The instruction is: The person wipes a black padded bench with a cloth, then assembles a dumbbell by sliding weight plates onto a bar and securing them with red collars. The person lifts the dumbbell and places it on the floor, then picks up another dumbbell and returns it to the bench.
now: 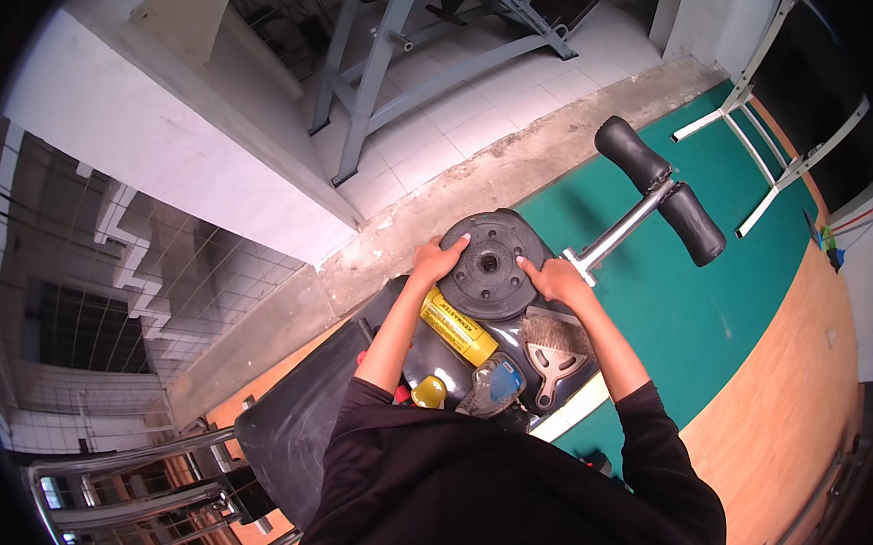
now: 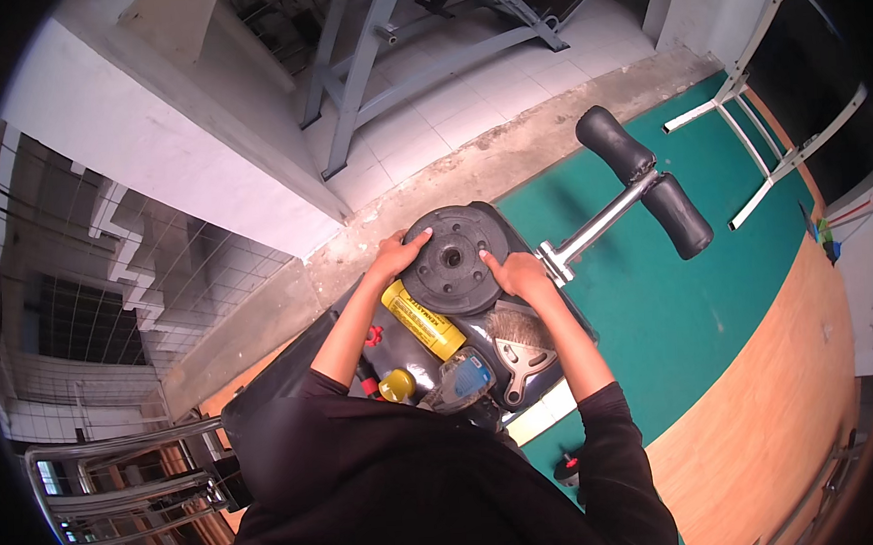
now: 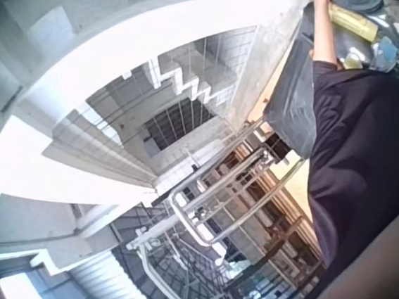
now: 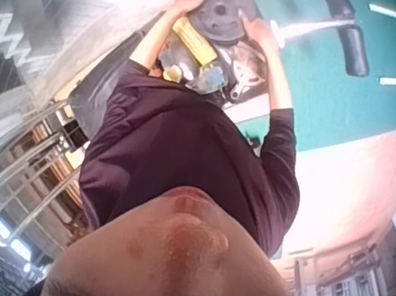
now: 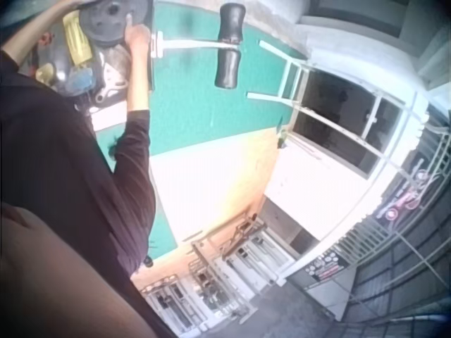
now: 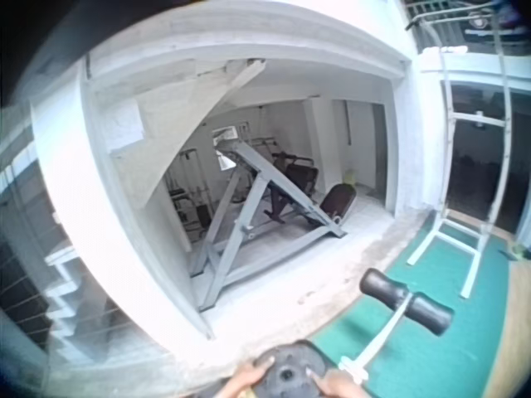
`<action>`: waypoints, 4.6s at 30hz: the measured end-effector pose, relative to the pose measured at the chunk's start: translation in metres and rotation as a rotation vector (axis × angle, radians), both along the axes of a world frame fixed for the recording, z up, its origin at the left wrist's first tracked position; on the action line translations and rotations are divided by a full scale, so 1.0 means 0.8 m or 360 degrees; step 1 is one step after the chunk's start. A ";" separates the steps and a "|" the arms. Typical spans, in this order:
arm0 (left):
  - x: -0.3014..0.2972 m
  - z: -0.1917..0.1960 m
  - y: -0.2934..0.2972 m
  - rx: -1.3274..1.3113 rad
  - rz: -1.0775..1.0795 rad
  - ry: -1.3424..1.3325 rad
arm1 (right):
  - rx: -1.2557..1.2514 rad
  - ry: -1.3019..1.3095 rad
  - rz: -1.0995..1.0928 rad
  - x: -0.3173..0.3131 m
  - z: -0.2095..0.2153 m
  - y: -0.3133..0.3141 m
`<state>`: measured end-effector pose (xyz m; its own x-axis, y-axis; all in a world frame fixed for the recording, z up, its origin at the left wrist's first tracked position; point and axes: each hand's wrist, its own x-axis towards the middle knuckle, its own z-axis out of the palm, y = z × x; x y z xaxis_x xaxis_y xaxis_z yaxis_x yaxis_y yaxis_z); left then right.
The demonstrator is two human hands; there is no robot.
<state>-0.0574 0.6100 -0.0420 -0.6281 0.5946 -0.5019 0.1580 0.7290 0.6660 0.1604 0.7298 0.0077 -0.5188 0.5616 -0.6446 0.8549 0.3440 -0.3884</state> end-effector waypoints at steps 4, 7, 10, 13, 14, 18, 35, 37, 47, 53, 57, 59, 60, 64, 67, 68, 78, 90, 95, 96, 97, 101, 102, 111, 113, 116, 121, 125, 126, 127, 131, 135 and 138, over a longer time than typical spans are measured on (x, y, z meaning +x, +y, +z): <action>0.014 0.033 0.004 -0.0027 -0.0145 0.0077 | 0.0090 -0.0096 0.0158 0.008 -0.005 0.006; 0.012 0.024 -0.002 0.0035 -0.0077 0.0067 | 0.0281 0.0090 0.0094 0.011 -0.022 0.004; 0.012 0.027 -0.017 0.0271 0.0013 -0.0147 | 0.0090 -0.0064 0.0071 0.009 -0.001 0.003; 0.031 0.056 -0.042 0.0517 0.0056 -0.0323 | 0.0246 0.0001 0.0009 0.018 -0.007 -0.005; 0.031 0.058 -0.055 0.0519 0.0053 -0.0321 | 0.0288 0.0005 -0.0009 0.019 -0.007 -0.009; 0.037 0.059 -0.128 0.0585 0.0119 -0.0316 | 0.0416 0.0077 -0.0293 0.035 -0.010 -0.025; 0.215 -0.010 -0.514 0.0617 0.1471 -0.0411 | 0.0216 0.1303 0.0989 0.099 -0.018 -0.251; 0.242 -0.031 -0.527 0.0584 0.1477 -0.0422 | 0.0277 0.1291 0.1125 0.092 -0.020 -0.260; 0.279 -0.035 -0.458 0.0188 0.0488 -0.0967 | 0.0331 0.1313 0.1219 0.069 -0.030 -0.281; 0.283 -0.066 -0.418 0.0145 0.0479 -0.0656 | 0.0385 0.1503 0.1156 0.061 -0.042 -0.296; 0.291 -0.056 -0.417 0.0204 0.0428 -0.0380 | 0.0366 0.1649 0.1081 0.058 -0.054 -0.292; 0.304 -0.059 -0.418 0.0390 0.0766 -0.0645 | 0.0359 0.1730 0.1062 0.055 -0.047 -0.297; 0.308 -0.062 -0.419 0.0482 0.0937 -0.0776 | 0.0270 0.1695 0.1034 0.053 -0.048 -0.298; 0.311 -0.043 -0.416 0.0360 0.0900 -0.0479 | 0.0200 0.1652 0.1008 0.052 -0.058 -0.294; 0.312 -0.033 -0.419 0.0339 0.0915 -0.0278 | 0.0249 0.1751 0.0999 0.054 -0.058 -0.289; 0.313 -0.030 -0.421 0.0357 0.0932 -0.0278 | 0.0252 0.1790 0.0984 0.055 -0.055 -0.287; 0.307 0.023 -0.454 0.0772 0.1083 -0.0330 | 0.0095 0.1947 0.0738 0.063 0.002 -0.270; 0.251 0.067 -0.470 0.0762 0.0846 0.0373 | -0.0439 0.1704 0.0166 0.003 0.144 -0.306; 0.253 0.064 -0.469 0.0849 0.0744 0.0566 | -0.0308 0.1716 0.0057 -0.011 0.156 -0.279; 0.253 0.063 -0.468 0.0850 0.0730 0.0587 | -0.0275 0.1758 0.0042 -0.011 0.158 -0.278; 0.255 0.063 -0.468 0.0851 0.0718 0.0606 | -0.0242 0.1798 0.0030 -0.010 0.161 -0.277; 0.259 0.062 -0.465 0.0844 0.0783 0.0445 | -0.0151 0.1611 0.0202 0.012 0.168 -0.280; 0.259 0.061 -0.464 0.0862 0.0790 0.0436 | -0.0144 0.1507 0.0278 0.019 0.167 -0.280; 0.255 0.067 -0.449 0.0956 0.0876 0.0244 | -0.0341 0.1813 0.0090 0.023 0.169 -0.280; 0.254 0.069 -0.446 0.0978 0.0875 0.0205 | -0.0171 0.1779 0.0114 0.015 0.172 -0.274; 0.252 0.077 -0.436 0.1100 0.0867 0.0065 | -0.0083 0.1738 0.0187 0.014 0.175 -0.275; 0.229 0.110 -0.416 0.1337 0.0921 -0.0325 | -0.0023 0.1646 0.0545 0.028 0.168 -0.309; 0.206 0.129 -0.401 0.1413 0.0942 -0.0345 | -0.0114 0.1610 0.0697 0.046 0.147 -0.331; 0.202 0.133 -0.397 0.1424 0.0936 -0.0323 | -0.0150 0.1627 0.0728 0.050 0.140 -0.334; 0.198 0.136 -0.395 0.1431 0.0934 -0.0300 | -0.0191 0.1682 0.0688 0.054 0.138 -0.340; 0.181 0.140 -0.392 0.1518 0.0877 -0.0167 | -0.0184 0.1554 0.0747 0.061 0.145 -0.354; 0.167 0.142 -0.393 0.1649 0.0756 -0.0110 | -0.0273 0.1591 0.0617 0.069 0.146 -0.360; 0.161 0.142 -0.394 0.1696 0.0617 -0.0211 | -0.0331 0.1653 0.0539 0.066 0.146 -0.359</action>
<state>0.0713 0.2949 0.0715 -0.8421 0.5354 0.0658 -0.0721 -0.2326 0.9699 0.2135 0.4426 0.1241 -0.9671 0.2205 0.1271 -0.0451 0.3431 -0.9382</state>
